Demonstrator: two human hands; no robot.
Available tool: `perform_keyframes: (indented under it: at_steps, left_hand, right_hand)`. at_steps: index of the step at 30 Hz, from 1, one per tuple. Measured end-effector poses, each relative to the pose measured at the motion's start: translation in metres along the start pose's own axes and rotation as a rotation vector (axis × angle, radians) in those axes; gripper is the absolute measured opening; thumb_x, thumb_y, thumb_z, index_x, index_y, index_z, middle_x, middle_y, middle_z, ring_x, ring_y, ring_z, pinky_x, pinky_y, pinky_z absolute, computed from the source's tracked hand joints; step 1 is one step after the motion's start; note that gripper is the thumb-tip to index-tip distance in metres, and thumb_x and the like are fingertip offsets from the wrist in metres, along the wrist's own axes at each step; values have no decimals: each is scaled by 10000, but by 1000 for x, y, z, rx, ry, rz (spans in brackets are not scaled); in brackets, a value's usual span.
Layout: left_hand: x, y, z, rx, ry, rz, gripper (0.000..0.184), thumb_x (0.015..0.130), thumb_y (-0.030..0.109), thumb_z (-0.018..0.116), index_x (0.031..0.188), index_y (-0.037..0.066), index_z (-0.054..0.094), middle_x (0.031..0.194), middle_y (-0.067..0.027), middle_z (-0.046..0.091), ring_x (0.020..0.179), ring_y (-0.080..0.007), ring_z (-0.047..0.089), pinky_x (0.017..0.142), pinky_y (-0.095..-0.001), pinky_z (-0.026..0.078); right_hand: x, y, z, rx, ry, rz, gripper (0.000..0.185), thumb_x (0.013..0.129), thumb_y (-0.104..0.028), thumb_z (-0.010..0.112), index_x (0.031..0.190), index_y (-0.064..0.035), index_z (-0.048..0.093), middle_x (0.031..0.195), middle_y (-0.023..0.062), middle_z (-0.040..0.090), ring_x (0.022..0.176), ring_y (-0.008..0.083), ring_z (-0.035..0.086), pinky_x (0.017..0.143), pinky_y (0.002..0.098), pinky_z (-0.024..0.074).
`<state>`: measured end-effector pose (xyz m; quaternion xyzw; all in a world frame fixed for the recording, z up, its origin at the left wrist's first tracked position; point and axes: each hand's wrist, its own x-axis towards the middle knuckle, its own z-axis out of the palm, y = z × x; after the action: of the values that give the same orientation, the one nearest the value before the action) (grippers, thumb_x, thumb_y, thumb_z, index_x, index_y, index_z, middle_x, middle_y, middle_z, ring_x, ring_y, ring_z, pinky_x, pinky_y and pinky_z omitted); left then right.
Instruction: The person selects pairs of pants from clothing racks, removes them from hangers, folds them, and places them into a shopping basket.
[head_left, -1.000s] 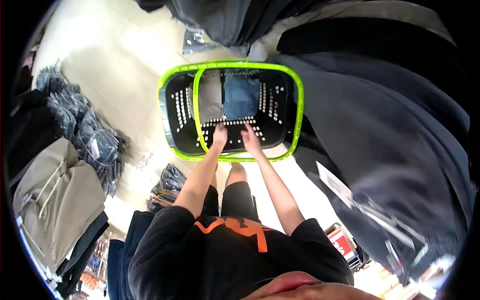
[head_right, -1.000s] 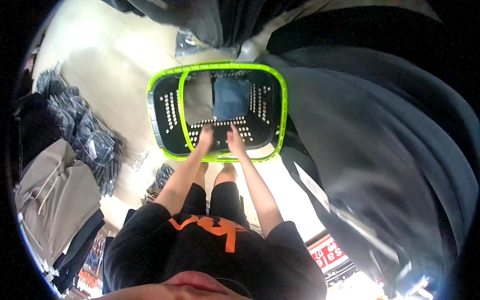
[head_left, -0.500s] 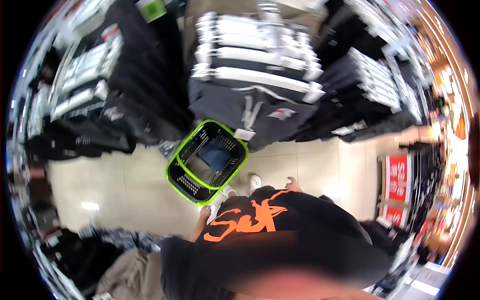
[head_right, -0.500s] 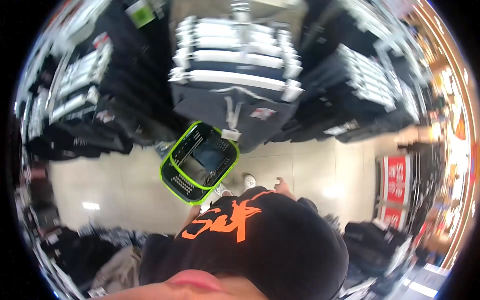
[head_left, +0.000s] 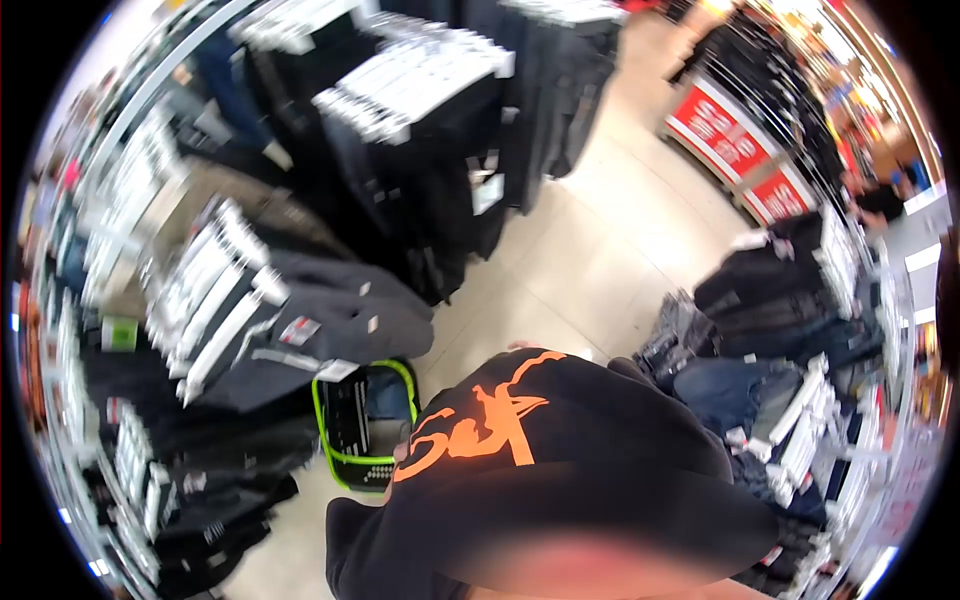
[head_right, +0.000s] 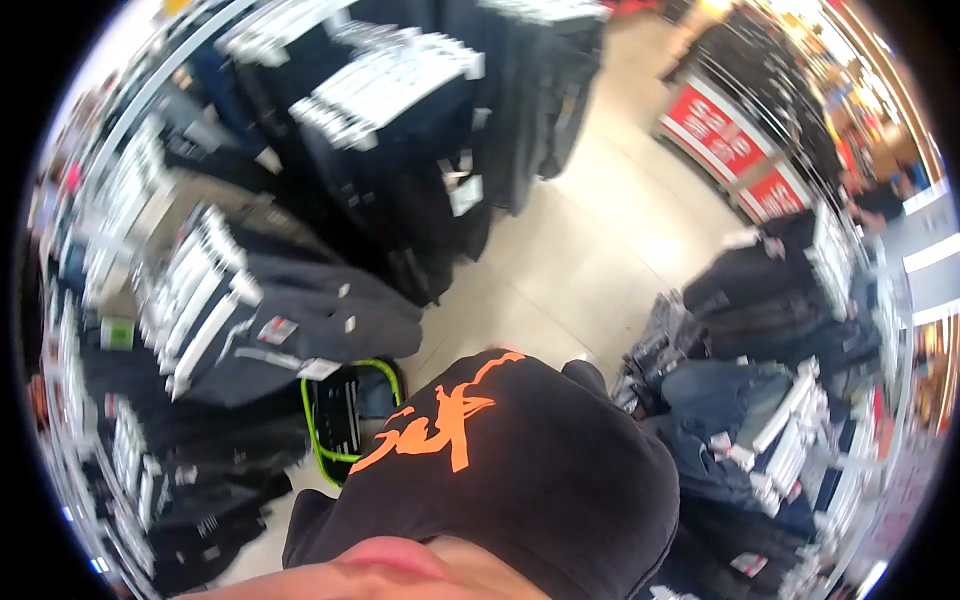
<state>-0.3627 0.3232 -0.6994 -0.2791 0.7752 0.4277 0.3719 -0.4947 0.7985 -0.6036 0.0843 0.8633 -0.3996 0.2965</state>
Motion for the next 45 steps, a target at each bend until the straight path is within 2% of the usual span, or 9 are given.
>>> perform_keyframes:
  at_steps: [5,8,13,20,23,32,35,37,45]
  left_hand:
    - [119,183,53,334,-58,684,213,781,211,479,797,50,618,739,-84,604,684,-219,585,572,-319,466]
    - [102,323,95,-29,-290,286,239,822,171,451,1042,111,522,783,-28,584,605,-113,536,408,-246,365]
    - [91,461,157,319,-391,494,281,823,192,455,1088,128,520,891,-3,590,654,-107,544,498,-244,416]
    - [164,475,178,405,-581,344,262,819,131,466,1072,123,531,852,-23,603,624,-137,565,543,-273,468]
    - [193,472,152,229,-706,676,220,785,120,498,972,47,591,826,-62,617,711,-174,594,642,-256,467]
    - [248,574,101,762,-668,101,136,822,254,436,817,154,528,700,-11,563,554,-126,504,475,-291,375]
    - [296,585,121,767,-625,70,160,835,294,413,868,174,513,719,2,560,544,-117,485,457,-291,367]
    - [317,593,138,733,-598,155,239,838,299,405,1001,160,513,806,4,568,595,-120,493,496,-285,393]
    - [253,666,232,695,-789,367,305,822,151,447,1096,32,507,874,-92,598,705,-166,553,598,-276,453]
  right_hand:
    - [-65,63,-86,474,424,328,365,768,-110,473,1129,-96,526,836,110,633,658,138,601,572,274,484]
    - [-113,142,-90,581,770,534,346,767,-133,453,1103,-87,525,755,87,631,511,153,567,463,290,462]
    - [-196,217,-22,999,1118,903,340,798,-223,457,1119,-121,503,744,71,614,469,163,542,386,300,416]
    - [-228,147,115,1006,800,1104,250,812,-252,411,932,-94,563,658,114,574,484,204,515,391,340,377]
    - [-199,112,125,723,511,1047,245,790,-245,435,886,-73,579,669,137,583,544,244,540,461,367,402]
    - [-38,140,43,483,688,819,342,815,-306,413,783,-19,597,768,145,609,612,289,576,582,424,447]
    - [-34,73,-100,1349,1226,709,235,826,-127,423,1007,-58,557,753,104,597,537,138,544,448,268,431]
    - [-15,55,-148,1240,1327,587,309,824,-96,422,1122,-57,492,759,86,596,557,140,546,485,269,450]
    - [48,69,-141,1234,921,429,259,825,-104,460,1066,-51,541,807,95,627,696,153,595,629,270,477]
